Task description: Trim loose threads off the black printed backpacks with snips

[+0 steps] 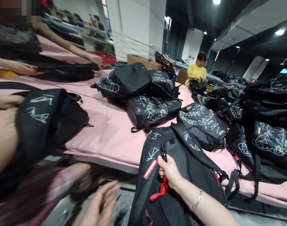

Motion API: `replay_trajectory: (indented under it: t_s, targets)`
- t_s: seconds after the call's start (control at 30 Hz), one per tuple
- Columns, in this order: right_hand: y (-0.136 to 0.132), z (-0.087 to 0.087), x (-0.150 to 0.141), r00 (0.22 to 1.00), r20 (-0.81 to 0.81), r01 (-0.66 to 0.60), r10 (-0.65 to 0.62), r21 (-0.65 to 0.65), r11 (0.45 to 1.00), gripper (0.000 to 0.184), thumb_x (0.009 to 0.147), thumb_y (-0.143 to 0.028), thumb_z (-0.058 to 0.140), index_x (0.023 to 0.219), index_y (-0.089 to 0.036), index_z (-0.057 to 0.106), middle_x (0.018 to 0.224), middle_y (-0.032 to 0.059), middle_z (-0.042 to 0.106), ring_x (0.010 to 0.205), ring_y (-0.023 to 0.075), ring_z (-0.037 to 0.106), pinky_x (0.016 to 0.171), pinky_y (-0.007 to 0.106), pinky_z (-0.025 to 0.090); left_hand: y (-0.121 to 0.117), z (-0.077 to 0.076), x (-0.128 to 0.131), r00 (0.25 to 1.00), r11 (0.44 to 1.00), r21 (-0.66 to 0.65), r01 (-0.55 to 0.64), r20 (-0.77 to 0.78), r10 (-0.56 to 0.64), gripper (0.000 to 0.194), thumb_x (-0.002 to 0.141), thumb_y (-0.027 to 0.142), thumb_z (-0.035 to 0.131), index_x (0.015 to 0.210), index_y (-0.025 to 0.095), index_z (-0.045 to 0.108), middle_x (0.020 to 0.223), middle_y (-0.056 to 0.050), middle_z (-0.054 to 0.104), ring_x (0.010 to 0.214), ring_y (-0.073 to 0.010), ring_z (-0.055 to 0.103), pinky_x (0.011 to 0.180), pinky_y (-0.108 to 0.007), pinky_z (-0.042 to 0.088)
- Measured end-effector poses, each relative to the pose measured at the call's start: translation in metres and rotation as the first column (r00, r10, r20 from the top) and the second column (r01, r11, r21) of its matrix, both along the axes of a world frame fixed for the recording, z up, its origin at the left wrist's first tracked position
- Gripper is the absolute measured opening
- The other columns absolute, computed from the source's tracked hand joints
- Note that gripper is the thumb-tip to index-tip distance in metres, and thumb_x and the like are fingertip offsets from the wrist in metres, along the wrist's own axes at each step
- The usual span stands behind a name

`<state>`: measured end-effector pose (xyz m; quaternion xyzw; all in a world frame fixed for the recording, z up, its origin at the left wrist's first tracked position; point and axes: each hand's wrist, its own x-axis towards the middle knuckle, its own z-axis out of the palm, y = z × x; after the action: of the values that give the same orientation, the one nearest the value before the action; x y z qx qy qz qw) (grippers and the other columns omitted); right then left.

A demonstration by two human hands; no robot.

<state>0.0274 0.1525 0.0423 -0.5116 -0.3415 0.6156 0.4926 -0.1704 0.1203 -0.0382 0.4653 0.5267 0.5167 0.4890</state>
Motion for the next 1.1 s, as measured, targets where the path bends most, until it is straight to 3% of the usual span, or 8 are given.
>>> replay_trajectory:
  t_s: [0.1,0.23,0.33,0.43,0.5,0.6,0.77,1.1]
  targets:
    - [-0.001,-0.006,-0.001,0.997,0.054,-0.050,0.050,0.008,0.999,0.055,0.062,-0.062,0.064,0.074,-0.019,0.032,0.049,-0.0117,0.021,0.040,0.0020,0.015,0.039,0.017,0.013,-0.001,0.017,0.015,0.968,0.992,-0.102,0.071,0.248,-0.044,0.066,0.068,0.049,0.063,0.124,0.022,0.043,0.131,-0.009,0.045,0.114,-0.0223,0.049,0.085,-0.024,0.047]
    - [-0.002,-0.011,0.013,0.926,0.364,-0.160,0.099,0.142,0.977,0.044,0.075,-0.057,0.054,0.085,-0.016,0.045,0.059,-0.0063,0.035,0.049,0.0051,0.028,0.046,0.019,0.023,-0.005,0.044,0.044,0.846,0.889,-0.259,0.378,0.486,-0.218,0.082,0.066,0.046,0.068,0.132,0.016,0.031,0.109,-0.013,0.059,0.076,-0.0195,0.062,0.062,-0.027,0.051]
    - [-0.003,-0.003,0.036,0.746,0.666,-0.238,-0.004,0.273,0.932,0.031,0.087,-0.045,0.043,0.103,-0.019,0.046,0.068,-0.0037,0.044,0.062,0.0091,0.040,0.060,0.022,0.033,-0.001,0.050,0.048,0.813,0.850,-0.307,0.428,0.542,-0.214,0.090,0.062,0.041,0.073,0.135,0.015,0.026,0.085,-0.006,0.063,0.053,-0.0128,0.056,0.048,-0.023,0.045]
    - [0.005,0.008,0.059,0.520,0.845,-0.426,-0.121,0.380,0.821,0.020,0.088,-0.034,0.045,0.100,-0.019,0.051,0.084,0.0014,0.055,0.077,0.0131,0.048,0.073,0.027,0.036,0.003,0.049,0.041,0.775,0.845,-0.287,0.451,0.596,-0.210,0.089,0.065,0.038,0.072,0.136,0.014,0.026,0.075,-0.004,0.062,0.051,-0.0105,0.055,0.044,-0.018,0.039]
    - [0.016,0.013,0.070,0.456,0.877,-0.584,-0.153,0.425,0.692,0.017,0.087,-0.031,0.048,0.096,-0.017,0.054,0.091,0.0043,0.057,0.086,0.0150,0.050,0.080,0.030,0.037,0.003,0.049,0.037,0.761,0.846,-0.273,0.458,0.612,-0.215,0.086,0.066,0.038,0.071,0.136,0.014,0.028,0.078,-0.005,0.063,0.051,-0.0096,0.054,0.041,-0.017,0.035]
    - [0.034,0.016,0.076,0.474,0.870,-0.691,-0.138,0.465,0.553,0.019,0.087,-0.032,0.051,0.097,-0.017,0.056,0.092,0.0058,0.059,0.090,0.0155,0.051,0.083,0.032,0.038,0.002,0.052,0.035,0.763,0.852,-0.268,0.449,0.612,-0.209,0.081,0.068,0.037,0.070,0.135,0.014,0.031,0.087,-0.009,0.062,0.050,-0.0082,0.053,0.039,-0.016,0.032]
    - [0.053,0.024,0.072,0.447,0.892,-0.784,-0.064,0.425,0.451,0.022,0.086,-0.035,0.052,0.096,-0.016,0.057,0.092,0.0069,0.060,0.090,0.0157,0.053,0.082,0.032,0.040,0.002,0.059,0.035,0.762,0.841,-0.255,0.477,0.598,-0.250,0.072,0.069,0.038,0.068,0.130,0.014,0.038,0.082,-0.007,0.062,0.047,-0.0063,0.050,0.041,-0.016,0.032]
    - [0.066,0.025,0.063,0.444,0.894,-0.826,0.051,0.387,0.411,0.029,0.086,-0.042,0.049,0.088,-0.015,0.059,0.085,0.0065,0.060,0.084,0.0147,0.054,0.080,0.031,0.040,0.004,0.064,0.033,0.728,0.816,-0.248,0.523,0.627,-0.276,0.059,0.069,0.037,0.068,0.120,0.015,0.047,0.080,-0.005,0.059,0.045,-0.0046,0.046,0.039,-0.016,0.030]
